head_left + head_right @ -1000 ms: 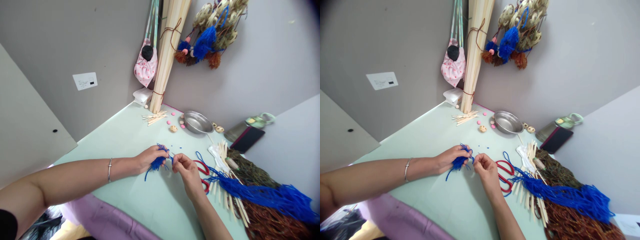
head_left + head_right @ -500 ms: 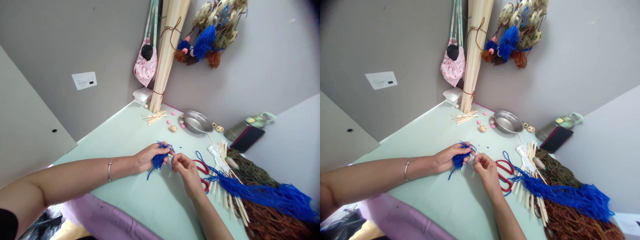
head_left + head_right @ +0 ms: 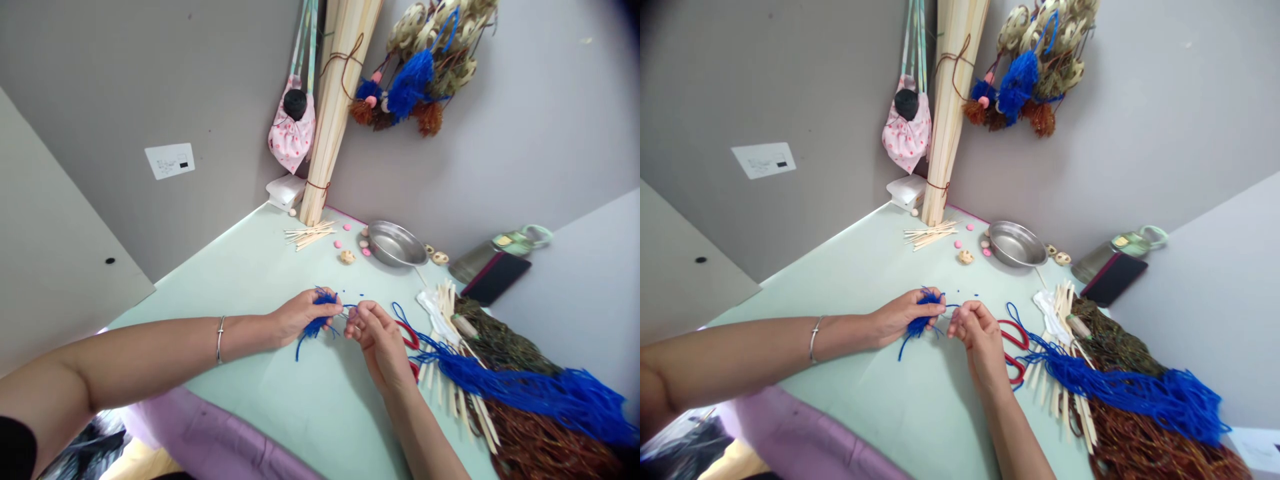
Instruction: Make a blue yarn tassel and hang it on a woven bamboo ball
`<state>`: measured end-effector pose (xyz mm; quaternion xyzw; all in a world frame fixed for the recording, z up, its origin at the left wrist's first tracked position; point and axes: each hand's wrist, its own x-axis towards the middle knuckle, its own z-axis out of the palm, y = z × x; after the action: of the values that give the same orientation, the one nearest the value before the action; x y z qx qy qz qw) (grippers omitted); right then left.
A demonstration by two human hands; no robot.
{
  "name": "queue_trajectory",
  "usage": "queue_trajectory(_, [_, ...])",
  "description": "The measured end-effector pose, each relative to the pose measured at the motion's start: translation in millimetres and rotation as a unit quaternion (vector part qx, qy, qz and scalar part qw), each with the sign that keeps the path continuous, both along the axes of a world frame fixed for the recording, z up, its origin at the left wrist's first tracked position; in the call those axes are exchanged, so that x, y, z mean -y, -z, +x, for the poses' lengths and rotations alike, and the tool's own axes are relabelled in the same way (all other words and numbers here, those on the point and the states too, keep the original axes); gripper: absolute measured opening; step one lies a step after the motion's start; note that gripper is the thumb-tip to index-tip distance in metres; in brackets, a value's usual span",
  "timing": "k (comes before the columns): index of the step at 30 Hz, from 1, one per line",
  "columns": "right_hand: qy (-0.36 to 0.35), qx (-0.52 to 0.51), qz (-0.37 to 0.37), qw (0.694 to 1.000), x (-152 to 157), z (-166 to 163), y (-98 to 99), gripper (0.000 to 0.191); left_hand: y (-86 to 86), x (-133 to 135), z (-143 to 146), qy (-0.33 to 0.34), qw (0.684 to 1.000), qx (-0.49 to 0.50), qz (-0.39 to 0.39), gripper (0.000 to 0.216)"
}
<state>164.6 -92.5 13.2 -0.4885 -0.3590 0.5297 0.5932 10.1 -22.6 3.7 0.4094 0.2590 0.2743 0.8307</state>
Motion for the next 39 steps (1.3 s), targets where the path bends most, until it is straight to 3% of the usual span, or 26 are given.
queue_trajectory(7, [-0.035,0.183,-0.009,0.982,4.9,-2.0,2.7,0.029,-3.9,4.1,0.4,0.017,0.998,-0.031,0.049,0.036])
queue_trajectory(16, [-0.004,0.178,-0.011,0.984,3.4,0.3,2.0,0.021,-3.4,3.3,2.0,0.006,0.999,-0.034,0.022,0.036])
queue_trajectory(23, [0.000,0.184,-0.030,0.982,2.5,-3.3,0.9,0.017,-2.7,4.3,1.0,0.029,0.998,-0.049,0.028,0.025])
queue_trajectory(32, [0.009,0.200,-0.037,0.979,2.3,-1.5,1.6,0.014,-2.7,-0.9,1.4,0.006,0.998,0.005,-0.057,0.031])
queue_trajectory(39, [0.017,0.192,-0.019,0.981,1.9,0.2,5.3,0.011,-2.9,-0.2,1.3,0.006,0.999,0.003,-0.054,0.034])
